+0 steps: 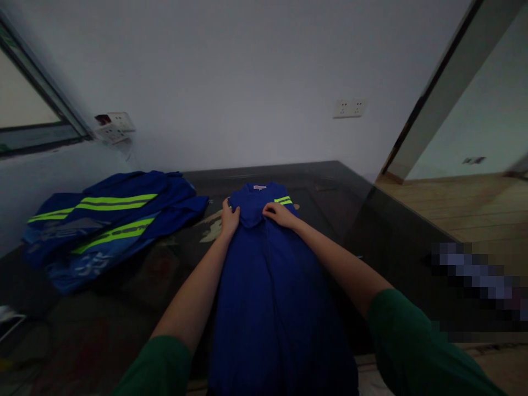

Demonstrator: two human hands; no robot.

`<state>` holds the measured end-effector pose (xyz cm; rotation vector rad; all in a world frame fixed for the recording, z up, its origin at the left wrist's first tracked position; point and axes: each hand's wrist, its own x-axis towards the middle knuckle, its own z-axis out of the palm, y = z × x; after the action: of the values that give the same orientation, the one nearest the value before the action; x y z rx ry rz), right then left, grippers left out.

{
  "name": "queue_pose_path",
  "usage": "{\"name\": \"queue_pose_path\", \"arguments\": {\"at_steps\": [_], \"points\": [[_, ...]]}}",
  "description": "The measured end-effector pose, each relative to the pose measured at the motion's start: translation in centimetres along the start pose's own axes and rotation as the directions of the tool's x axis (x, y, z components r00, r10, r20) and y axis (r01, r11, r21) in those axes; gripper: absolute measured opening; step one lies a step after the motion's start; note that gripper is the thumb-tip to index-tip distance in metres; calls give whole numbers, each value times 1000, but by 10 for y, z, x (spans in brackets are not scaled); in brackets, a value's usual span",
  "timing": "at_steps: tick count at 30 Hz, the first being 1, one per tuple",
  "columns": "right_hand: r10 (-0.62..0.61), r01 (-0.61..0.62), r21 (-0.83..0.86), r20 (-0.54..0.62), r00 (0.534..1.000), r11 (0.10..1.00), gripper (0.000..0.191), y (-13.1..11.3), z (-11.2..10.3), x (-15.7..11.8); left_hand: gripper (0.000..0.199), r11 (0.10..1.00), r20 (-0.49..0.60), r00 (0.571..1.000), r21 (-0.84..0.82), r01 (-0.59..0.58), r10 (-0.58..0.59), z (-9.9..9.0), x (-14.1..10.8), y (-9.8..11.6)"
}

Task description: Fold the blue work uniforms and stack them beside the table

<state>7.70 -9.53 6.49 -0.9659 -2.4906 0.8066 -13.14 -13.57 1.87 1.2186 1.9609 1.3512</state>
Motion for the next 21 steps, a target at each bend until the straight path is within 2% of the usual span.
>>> {"name": "queue_pose_path", "arguments": {"at_steps": [4,10,13,15,18,19,21], "points": [[34,-34,-33,4,999,999,16,3,11,7,57,999,-3,1000,17,31,-31,0,3,-1],[108,-113,-173,-39,993,978,18,4,29,1,75,981,13,1000,194,10,-13,-2,-2,7],[108,-119,-244,-58,992,962,22,0,33,-6,77,963,29,1000,270,-9,1,-7,-5,13],[109,-121,-308,-58,992,944,24,-3,34,-9,74,932,11,998,357,-66,67,-9,-9,20],[113,-125,-372,-55,992,920,25,-9,34,-10,66,812,-8,971,550,-196,240,-7,-21,38],[109,-124,-391,-60,992,912,25,-11,33,-11,61,766,37,956,589,-256,292,-4,-27,45],[93,-120,-453,-82,992,883,27,-15,30,-13,48,705,217,914,584,-403,343,5,-38,57]]}}
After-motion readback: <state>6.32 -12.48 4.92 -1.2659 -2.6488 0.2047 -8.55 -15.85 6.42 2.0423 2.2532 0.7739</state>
